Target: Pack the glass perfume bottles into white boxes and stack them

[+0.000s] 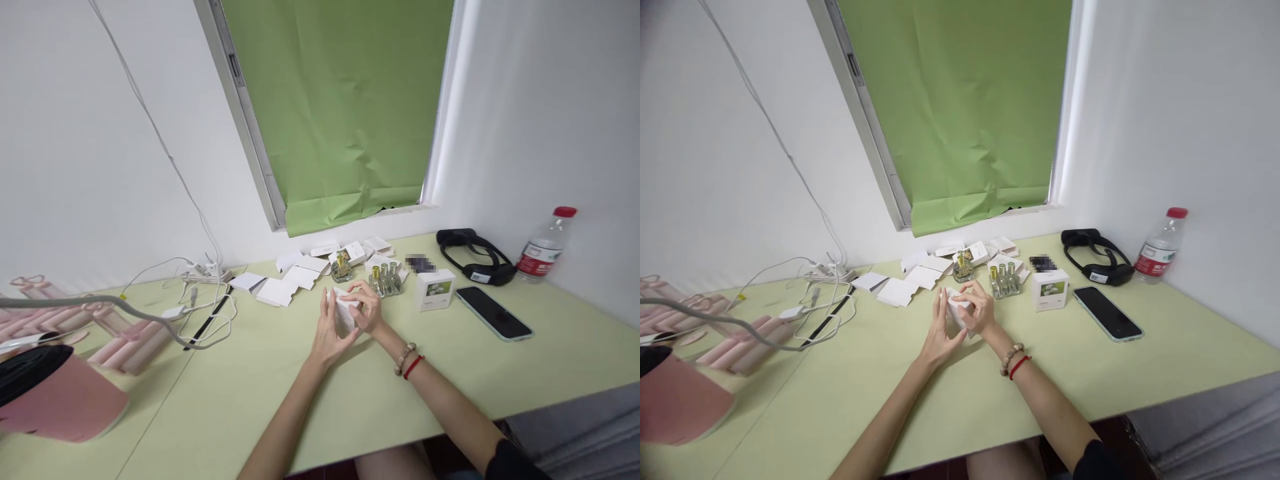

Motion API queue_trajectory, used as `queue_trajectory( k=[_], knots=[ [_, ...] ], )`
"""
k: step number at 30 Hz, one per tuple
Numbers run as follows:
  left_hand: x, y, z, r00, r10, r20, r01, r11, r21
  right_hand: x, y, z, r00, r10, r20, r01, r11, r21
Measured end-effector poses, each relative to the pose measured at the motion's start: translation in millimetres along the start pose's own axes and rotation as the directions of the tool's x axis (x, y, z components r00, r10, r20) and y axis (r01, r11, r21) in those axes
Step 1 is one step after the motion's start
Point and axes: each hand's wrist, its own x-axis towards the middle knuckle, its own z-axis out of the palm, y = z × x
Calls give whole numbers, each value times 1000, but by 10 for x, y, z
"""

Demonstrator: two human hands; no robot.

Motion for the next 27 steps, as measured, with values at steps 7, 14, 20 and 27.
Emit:
queue_trajectory(
  k=[7, 14, 20, 27],
  knots=[
    [-37, -49, 21, 998, -51, 39, 54, 996, -68, -21, 42, -11, 996, -41, 84, 42, 999, -10],
    [-22, -139, -68, 963, -164, 216, 185, 979, -83, -51, 136, -37, 966, 147, 214, -150, 989, -3],
    [-60, -312, -56, 931, -199, 307, 190, 980, 59, -272, 114, -38, 839, 313, 446, -424, 889, 174],
    [-74, -301, -26, 931, -156, 329, 113, 983, 146, -561, -76, -581, 726, 557, 404, -571, 815, -98]
  ],
)
